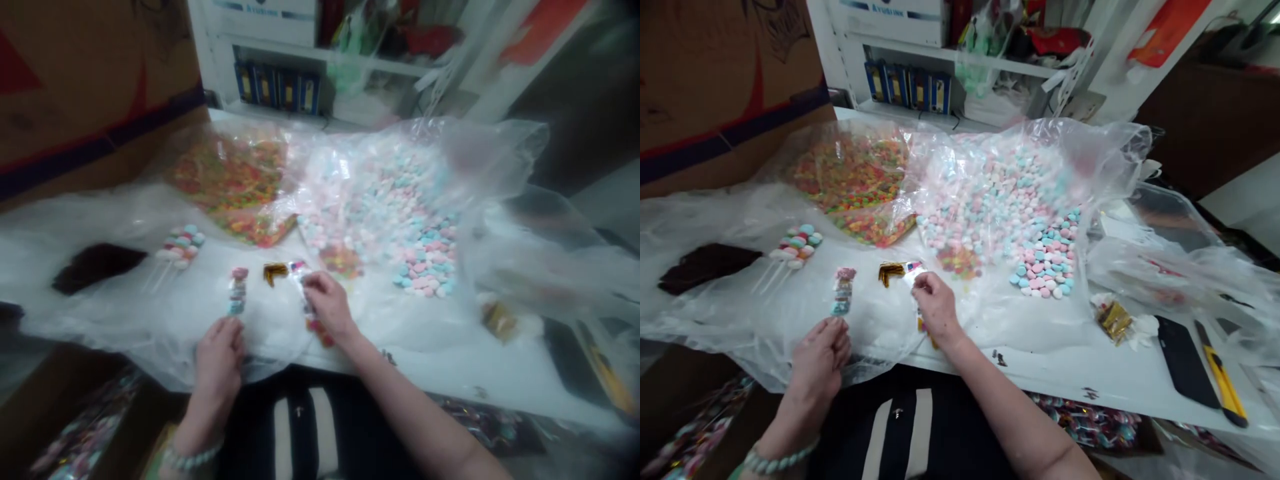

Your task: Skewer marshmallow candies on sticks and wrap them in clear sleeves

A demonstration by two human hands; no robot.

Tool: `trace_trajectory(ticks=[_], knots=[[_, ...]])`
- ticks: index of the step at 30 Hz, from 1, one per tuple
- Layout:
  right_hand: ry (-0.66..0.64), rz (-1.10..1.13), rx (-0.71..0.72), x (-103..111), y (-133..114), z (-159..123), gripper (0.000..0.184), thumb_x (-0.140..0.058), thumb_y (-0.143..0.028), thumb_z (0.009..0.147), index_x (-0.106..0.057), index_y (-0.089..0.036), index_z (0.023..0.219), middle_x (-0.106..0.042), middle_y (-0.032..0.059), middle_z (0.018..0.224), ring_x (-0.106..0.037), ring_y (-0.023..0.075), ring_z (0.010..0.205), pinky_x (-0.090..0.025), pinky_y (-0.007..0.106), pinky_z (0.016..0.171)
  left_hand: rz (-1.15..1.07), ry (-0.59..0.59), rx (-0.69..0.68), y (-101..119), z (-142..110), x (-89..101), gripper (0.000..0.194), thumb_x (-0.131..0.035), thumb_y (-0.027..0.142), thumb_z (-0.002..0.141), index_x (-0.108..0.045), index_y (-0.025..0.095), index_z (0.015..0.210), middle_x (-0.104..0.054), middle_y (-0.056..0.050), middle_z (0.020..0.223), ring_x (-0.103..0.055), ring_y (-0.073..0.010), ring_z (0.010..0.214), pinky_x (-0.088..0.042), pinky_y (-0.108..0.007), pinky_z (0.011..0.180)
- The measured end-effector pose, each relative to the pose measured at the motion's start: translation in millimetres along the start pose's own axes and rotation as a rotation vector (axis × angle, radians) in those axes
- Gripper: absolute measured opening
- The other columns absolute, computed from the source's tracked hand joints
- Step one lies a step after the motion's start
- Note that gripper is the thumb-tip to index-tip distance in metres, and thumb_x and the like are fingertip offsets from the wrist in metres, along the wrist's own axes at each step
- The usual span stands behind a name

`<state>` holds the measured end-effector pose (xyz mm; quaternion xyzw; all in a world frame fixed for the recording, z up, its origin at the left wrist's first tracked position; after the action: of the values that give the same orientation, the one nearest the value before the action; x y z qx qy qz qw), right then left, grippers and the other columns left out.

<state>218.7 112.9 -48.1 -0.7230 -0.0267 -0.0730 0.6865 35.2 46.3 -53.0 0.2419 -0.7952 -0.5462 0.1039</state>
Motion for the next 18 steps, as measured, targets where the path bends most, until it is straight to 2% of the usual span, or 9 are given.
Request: trace_trajectory(ticks=[2,5,7,8,10,13,15,18], knots=[[0.012,-0.286,0.119,4,-1,17,0.013,-0.052,-0.019,0.075,-0.064,-0.022,0.072,-0.064,-0.0017,0.074,-0.058,0.0163,0.076,-0.042,0.028,0.073,-0.159,-0.019,0.13,5,10,1.1,0.025,-0.063,0.03,0.076,-0.045,0.019,0.062,-0.028,0.011,0.043,-0.019,-0.0049,0.032,-0.016,-0.019,0.032],[-0.188,-0.649,0.268,-17,-3,34,0.024,-0.047,-0.014,0.081,-0.069,-0.023,0.081,-0.07,0.0015,0.089,-0.06,0.018,0.089,-0.042,0.028,0.079,-0.279,-0.081,0.262,9,19,0.5,0.024,-0.058,0.023,0.081,-0.045,0.018,0.061,-0.03,0.011,0.043,-0.021,-0.0039,0.03,-0.018,-0.018,0.031],[-0.311,-0.809,0.355,-35,-5,39,0.027,-0.046,-0.013,0.085,-0.07,-0.022,0.088,-0.07,0.0038,0.096,-0.059,0.0183,0.093,-0.042,0.027,0.08,-0.343,-0.118,0.337,8,21,1.2,0.024,-0.054,0.019,0.085,-0.047,0.017,0.063,-0.03,0.01,0.043,-0.021,-0.0036,0.029,-0.02,-0.018,0.03],[-0.331,-0.863,0.39,-43,-6,41,0.027,-0.045,-0.013,0.087,-0.07,-0.021,0.091,-0.069,0.0049,0.096,-0.059,0.0184,0.093,-0.042,0.027,0.08,-0.37,-0.128,0.371,6,22,2.5,0.025,-0.051,0.019,0.088,-0.048,0.016,0.063,-0.03,0.01,0.043,-0.022,-0.0035,0.028,-0.021,-0.018,0.03],[-0.274,-0.941,0.433,-52,-10,46,0.028,-0.043,-0.015,0.091,-0.069,-0.02,0.099,-0.068,0.0066,0.099,-0.058,0.0188,0.093,-0.041,0.027,0.079,-0.413,-0.128,0.419,0,23,7.0,0.027,-0.049,0.018,0.091,-0.049,0.016,0.064,-0.03,0.01,0.043,-0.022,-0.0034,0.028,-0.023,-0.018,0.03],[-0.188,-1.058,0.512,-58,-18,59,0.031,-0.043,-0.016,0.092,-0.066,-0.021,0.111,-0.062,0.0092,0.119,-0.054,0.0215,0.101,-0.041,0.029,0.08,-0.454,-0.125,0.436,-9,26,14.4,0.027,-0.047,0.019,0.093,-0.049,0.015,0.066,-0.031,0.01,0.044,-0.024,-0.0034,0.028,-0.024,-0.017,0.03],[-0.277,-1.16,0.543,-61,-23,69,0.028,-0.045,-0.016,0.09,-0.068,-0.019,0.106,-0.06,0.0115,0.124,-0.051,0.0244,0.105,-0.04,0.031,0.08,-0.471,-0.133,0.435,-12,27,17.4,0.026,-0.047,0.019,0.093,-0.05,0.015,0.068,-0.031,0.01,0.044,-0.024,-0.0034,0.029,-0.024,-0.017,0.031],[-0.428,-1.255,0.483,-63,-26,82,0.024,-0.048,-0.012,0.086,-0.071,-0.014,0.091,-0.067,0.0159,0.104,-0.053,0.0262,0.099,-0.038,0.034,0.08,-0.487,-0.148,0.443,-14,27,19.5,0.024,-0.048,0.02,0.093,-0.05,0.016,0.069,-0.03,0.01,0.045,-0.023,-0.0033,0.029,-0.023,-0.017,0.031]])
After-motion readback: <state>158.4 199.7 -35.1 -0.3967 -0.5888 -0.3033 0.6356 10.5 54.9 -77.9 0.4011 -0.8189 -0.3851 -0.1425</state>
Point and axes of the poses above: each hand's wrist, its own z-axis towards the middle knuckle, its own x-axis out of the back of the hand, y = z × x, the point moved 1 cm from there along z, towards the middle knuckle
